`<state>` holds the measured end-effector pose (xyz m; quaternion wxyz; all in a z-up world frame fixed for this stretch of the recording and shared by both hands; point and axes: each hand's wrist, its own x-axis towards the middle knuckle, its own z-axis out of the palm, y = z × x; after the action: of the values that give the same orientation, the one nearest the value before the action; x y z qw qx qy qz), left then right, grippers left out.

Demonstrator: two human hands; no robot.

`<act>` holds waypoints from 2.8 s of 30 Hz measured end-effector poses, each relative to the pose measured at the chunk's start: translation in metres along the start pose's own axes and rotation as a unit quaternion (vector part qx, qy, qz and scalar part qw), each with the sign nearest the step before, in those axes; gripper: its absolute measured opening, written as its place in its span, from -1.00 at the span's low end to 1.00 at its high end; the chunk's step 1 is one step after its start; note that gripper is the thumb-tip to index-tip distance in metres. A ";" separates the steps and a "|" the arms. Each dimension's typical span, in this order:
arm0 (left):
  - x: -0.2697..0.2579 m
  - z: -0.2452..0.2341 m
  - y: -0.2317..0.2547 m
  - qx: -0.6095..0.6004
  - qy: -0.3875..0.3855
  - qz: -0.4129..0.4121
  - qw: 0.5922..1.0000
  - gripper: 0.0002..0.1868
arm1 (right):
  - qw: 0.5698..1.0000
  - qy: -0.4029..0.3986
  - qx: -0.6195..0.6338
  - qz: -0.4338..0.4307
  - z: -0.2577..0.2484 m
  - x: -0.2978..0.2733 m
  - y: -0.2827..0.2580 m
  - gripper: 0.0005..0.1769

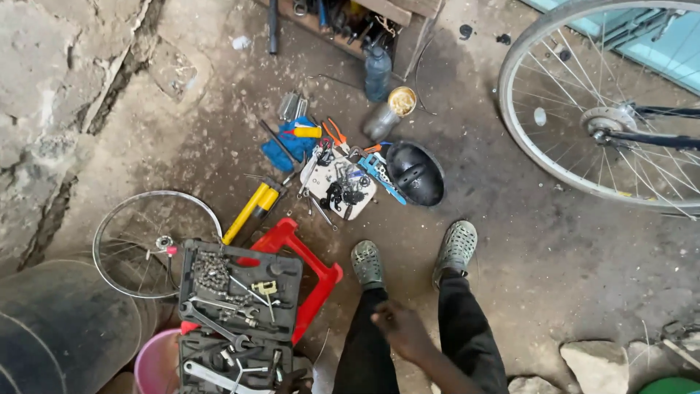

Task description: The person works on the rear wheel of a bicycle, using a wrench to tighten the axle nuts. They then walk to a nearby workbench to select a different wrench from a toolbox before returning to the bicycle to continue tightening the nuts.

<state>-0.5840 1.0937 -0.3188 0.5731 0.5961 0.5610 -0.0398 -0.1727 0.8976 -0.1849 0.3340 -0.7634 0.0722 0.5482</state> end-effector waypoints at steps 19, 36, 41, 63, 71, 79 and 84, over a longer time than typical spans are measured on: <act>0.031 0.276 0.253 0.129 -0.185 -0.083 0.971 -0.61 | 0.988 0.138 0.011 0.067 -0.096 0.141 0.098 -0.57; 0.123 0.429 0.287 -0.068 0.001 -0.207 0.976 -0.70 | 0.949 0.314 -0.001 -0.035 -0.128 0.517 0.134 -0.79; 0.127 0.429 0.280 -0.161 -0.004 -0.285 0.945 -0.56 | 0.932 0.334 -0.075 0.122 -0.120 0.512 0.098 -0.77; 0.134 0.429 0.312 -0.150 -0.031 -0.397 0.905 -0.64 | 0.941 0.194 0.270 0.065 -0.127 0.446 0.097 -0.82; 0.130 0.426 0.315 -0.158 -0.032 -0.389 0.907 -0.63 | 0.959 0.276 -0.053 0.034 -0.131 0.471 0.121 -0.57; 0.137 0.410 0.312 -0.212 0.041 -0.365 0.905 -0.70 | 0.956 0.193 -0.137 -0.172 -0.077 0.483 0.116 -0.79; 0.142 0.397 0.319 -0.244 0.087 -0.369 0.893 -0.74 | 0.950 0.133 -0.156 -0.235 -0.046 0.466 0.094 -0.84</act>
<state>-0.0675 0.9845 -0.3486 0.5936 0.1889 0.7801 -0.0582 -0.0004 0.9181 -0.6293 0.3176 -0.8673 -0.1512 0.3522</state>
